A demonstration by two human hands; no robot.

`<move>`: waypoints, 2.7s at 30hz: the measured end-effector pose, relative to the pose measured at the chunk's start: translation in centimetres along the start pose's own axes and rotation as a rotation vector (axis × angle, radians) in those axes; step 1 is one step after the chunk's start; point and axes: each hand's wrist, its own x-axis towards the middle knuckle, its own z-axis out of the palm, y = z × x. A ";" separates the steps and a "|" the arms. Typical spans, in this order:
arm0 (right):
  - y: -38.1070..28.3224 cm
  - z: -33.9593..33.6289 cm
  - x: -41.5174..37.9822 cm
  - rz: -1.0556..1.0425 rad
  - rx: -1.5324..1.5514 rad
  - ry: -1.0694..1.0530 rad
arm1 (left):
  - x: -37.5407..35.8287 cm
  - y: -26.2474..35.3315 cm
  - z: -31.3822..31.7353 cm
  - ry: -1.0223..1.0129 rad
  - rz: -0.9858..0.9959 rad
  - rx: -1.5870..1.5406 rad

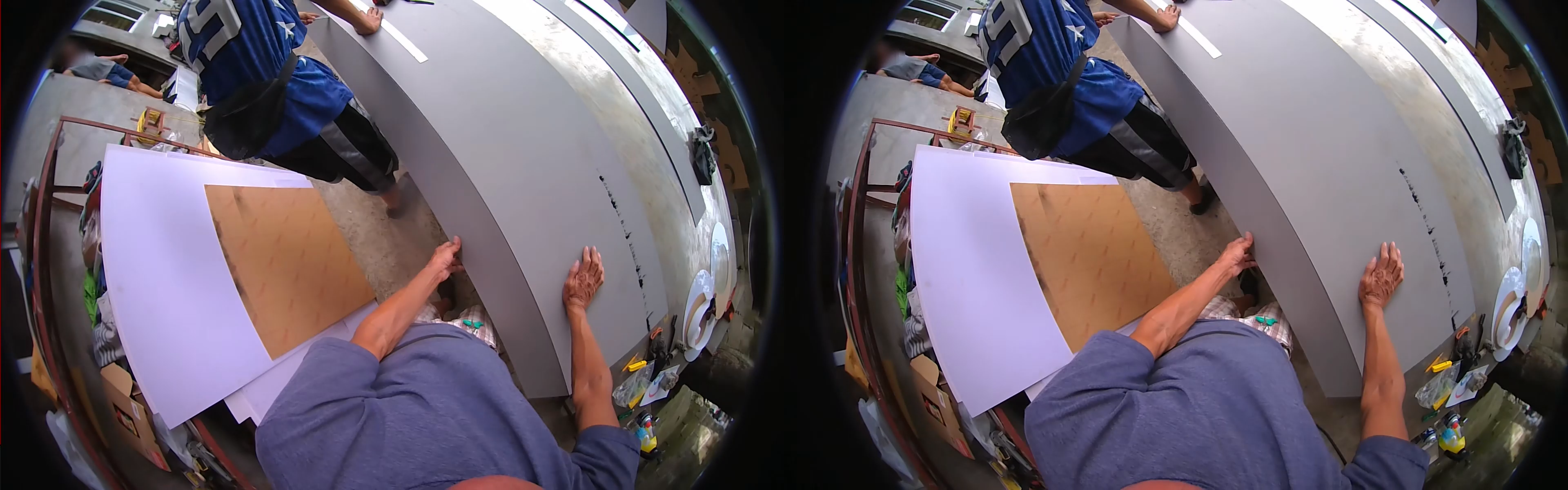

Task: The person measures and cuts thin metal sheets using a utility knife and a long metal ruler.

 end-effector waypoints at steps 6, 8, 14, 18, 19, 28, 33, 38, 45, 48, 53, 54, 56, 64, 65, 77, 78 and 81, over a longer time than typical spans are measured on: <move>-0.1 0.0 0.1 0.018 -0.005 -0.012 | 0.4 -0.1 -0.1 -0.007 0.002 -0.002; 0.0 -0.1 0.0 0.024 -0.002 -0.021 | 0.6 -0.5 -0.2 -0.013 -0.012 -0.003; 0.0 0.0 0.0 0.021 -0.003 -0.007 | -0.1 0.1 0.0 -0.006 -0.026 0.014; 0.2 0.1 0.0 0.014 -0.003 0.003 | -0.3 0.5 0.3 -0.028 -0.008 0.002; 0.3 0.1 -0.1 0.013 -0.007 0.005 | -0.5 0.4 0.4 -0.022 -0.013 0.000; 0.0 -0.2 0.0 0.017 -0.024 0.020 | 0.2 0.1 -0.3 -0.033 -0.017 0.000; 0.0 -0.2 -0.1 0.011 -0.030 0.038 | -0.2 0.2 -0.3 -0.045 0.000 -0.003; -0.1 -0.2 0.0 0.010 -0.024 0.040 | -0.1 0.3 -0.4 -0.046 -0.006 -0.004; -0.1 -0.2 0.0 0.010 -0.026 0.034 | -0.1 0.4 -0.4 -0.045 -0.005 0.000; -0.3 -0.4 -0.1 0.015 -0.014 0.025 | 0.0 0.3 -0.5 -0.034 -0.005 0.004; -0.2 -0.3 -0.1 0.018 -0.025 0.018 | -0.3 0.4 -0.3 -0.038 -0.007 0.008; -0.2 -0.3 0.0 0.018 -0.027 0.019 | -0.3 0.5 -0.3 -0.037 -0.005 0.011; -0.2 -0.3 0.0 0.015 -0.023 0.024 | -0.3 0.5 -0.3 -0.039 -0.002 0.015; 0.0 0.0 0.0 0.011 -0.035 0.033 | -0.3 0.6 0.0 -0.020 -0.016 0.021; 0.0 0.0 0.0 0.011 -0.036 0.034 | -0.2 0.6 0.0 -0.020 -0.017 0.021; 0.2 0.2 0.1 0.013 -0.033 0.013 | -0.6 0.7 0.5 -0.031 -0.001 0.016; 0.2 0.2 0.0 0.014 -0.032 0.008 | -0.4 0.6 0.4 -0.037 -0.004 0.019; 0.2 0.3 0.0 0.010 -0.036 0.018 | 0.0 0.5 0.2 -0.051 -0.009 0.018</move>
